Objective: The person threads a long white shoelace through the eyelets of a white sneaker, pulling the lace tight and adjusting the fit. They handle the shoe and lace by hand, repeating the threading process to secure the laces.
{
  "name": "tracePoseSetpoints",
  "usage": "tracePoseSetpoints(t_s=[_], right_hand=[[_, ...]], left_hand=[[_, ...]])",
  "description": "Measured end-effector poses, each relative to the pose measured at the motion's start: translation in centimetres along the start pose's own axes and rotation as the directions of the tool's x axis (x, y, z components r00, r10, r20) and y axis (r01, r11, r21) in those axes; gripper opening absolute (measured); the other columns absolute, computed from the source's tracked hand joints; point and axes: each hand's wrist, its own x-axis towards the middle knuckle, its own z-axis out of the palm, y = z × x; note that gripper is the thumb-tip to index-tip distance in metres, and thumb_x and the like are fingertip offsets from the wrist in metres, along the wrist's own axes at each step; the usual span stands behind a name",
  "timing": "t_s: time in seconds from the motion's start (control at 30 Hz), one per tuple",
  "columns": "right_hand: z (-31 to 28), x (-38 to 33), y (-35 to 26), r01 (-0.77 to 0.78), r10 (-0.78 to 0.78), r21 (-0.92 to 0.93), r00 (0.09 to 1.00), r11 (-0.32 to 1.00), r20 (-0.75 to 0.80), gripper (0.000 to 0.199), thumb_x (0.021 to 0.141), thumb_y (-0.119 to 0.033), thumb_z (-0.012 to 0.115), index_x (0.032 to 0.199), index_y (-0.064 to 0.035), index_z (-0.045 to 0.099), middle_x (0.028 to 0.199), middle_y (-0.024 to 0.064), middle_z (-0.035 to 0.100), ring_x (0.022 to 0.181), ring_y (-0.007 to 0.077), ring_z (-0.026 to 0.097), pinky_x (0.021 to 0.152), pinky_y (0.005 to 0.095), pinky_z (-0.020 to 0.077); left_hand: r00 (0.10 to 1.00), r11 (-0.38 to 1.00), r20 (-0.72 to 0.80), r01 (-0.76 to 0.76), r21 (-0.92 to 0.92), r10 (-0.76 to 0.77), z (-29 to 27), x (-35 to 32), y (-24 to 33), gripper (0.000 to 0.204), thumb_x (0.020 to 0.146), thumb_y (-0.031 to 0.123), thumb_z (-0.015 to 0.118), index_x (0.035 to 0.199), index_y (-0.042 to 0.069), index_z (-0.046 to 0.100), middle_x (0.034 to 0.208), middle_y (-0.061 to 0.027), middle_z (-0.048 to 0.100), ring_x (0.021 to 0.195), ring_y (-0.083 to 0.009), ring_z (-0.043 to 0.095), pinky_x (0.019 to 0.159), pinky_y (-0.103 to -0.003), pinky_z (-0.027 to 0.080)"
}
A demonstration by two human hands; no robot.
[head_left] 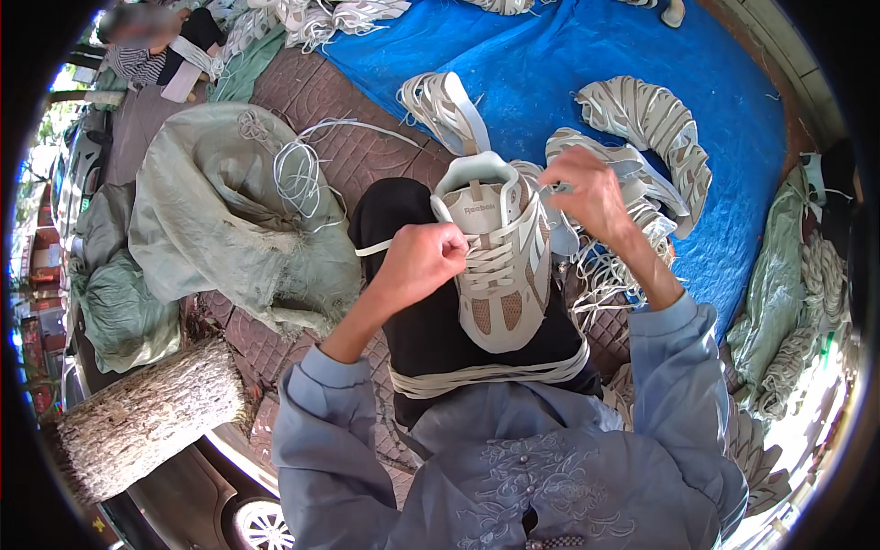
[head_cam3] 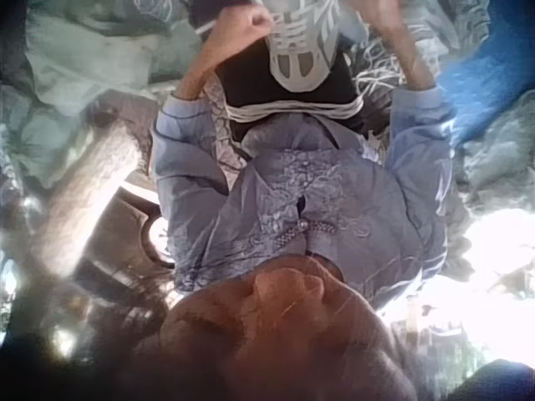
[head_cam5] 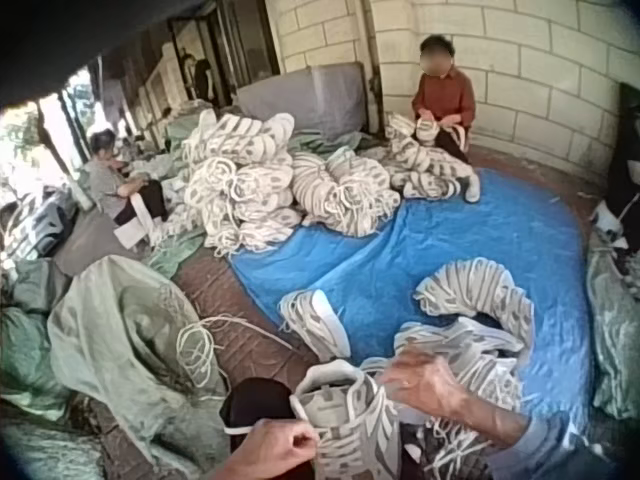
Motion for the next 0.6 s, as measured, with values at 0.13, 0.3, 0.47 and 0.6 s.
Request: tracePoseSetpoints(t_s=[0.13, 0.3, 0.47, 0.6], right_hand=[[3.0, -0.5, -4.7, 0.130, -0.143, 0.116, 0.983, 0.985, 0.111, 0.028, 0.051, 0.000, 0.065, 0.077, -0.0087, 0.058, 0.070, 0.0027, 0.056, 0.070, 0.0217, 0.056, 0.062, 0.0325, 0.0465], [5.9, -0.5, -6.0, 0.232, -0.226, -0.023, 0.963, 0.973, 0.148, 0.022, 0.056, -0.001, 0.063, 0.076, -0.0092, 0.058, 0.063, 0.0027, 0.055, 0.064, 0.0220, 0.056, 0.055, 0.0310, 0.0459], [5.3, 0.8, -6.1, -0.277, 0.126, 0.352, 0.909, 0.894, 0.397, 0.017, 0.059, -0.002, 0.060, 0.075, -0.0057, 0.058, 0.062, 0.0069, 0.059, 0.059, 0.0196, 0.058, 0.052, 0.0280, 0.0453], [4.2, 2.5, -6.0, -0.450, 0.173, 0.365, 0.790, 0.815, 0.588, 0.021, 0.060, -0.002, 0.060, 0.081, -0.0065, 0.059, 0.063, 0.0064, 0.060, 0.059, 0.0125, 0.059, 0.054, 0.0250, 0.0451]], left_hand=[[0.996, 0.999, 0.085, -0.020, 0.042, 0.017, -0.8, 1.2, 0.1, 0.013, 0.065, 0.009, 0.055, 0.074, 0.002, 0.061, 0.066, -0.0121, 0.061, 0.059, -0.0220, 0.061, 0.054, -0.029, 0.046], [0.999, 0.997, -0.001, 0.038, 0.073, -0.038, -0.1, 0.8, 0.1, 0.014, 0.065, 0.011, 0.056, 0.074, 0.001, 0.060, 0.064, -0.0130, 0.060, 0.058, -0.0235, 0.060, 0.054, -0.031, 0.046], [1.000, 0.993, -0.007, 0.014, -0.116, -0.015, -0.3, -0.8, 0.0, 0.018, 0.069, 0.012, 0.059, 0.079, -0.002, 0.057, 0.061, -0.0133, 0.058, 0.055, -0.0214, 0.059, 0.054, -0.031, 0.045], [0.997, 0.998, 0.069, 0.051, -0.048, -0.047, 0.2, -0.7, 0.4, 0.016, 0.073, 0.009, 0.058, 0.083, -0.003, 0.058, 0.061, -0.0100, 0.059, 0.054, -0.0148, 0.058, 0.050, -0.027, 0.044]])
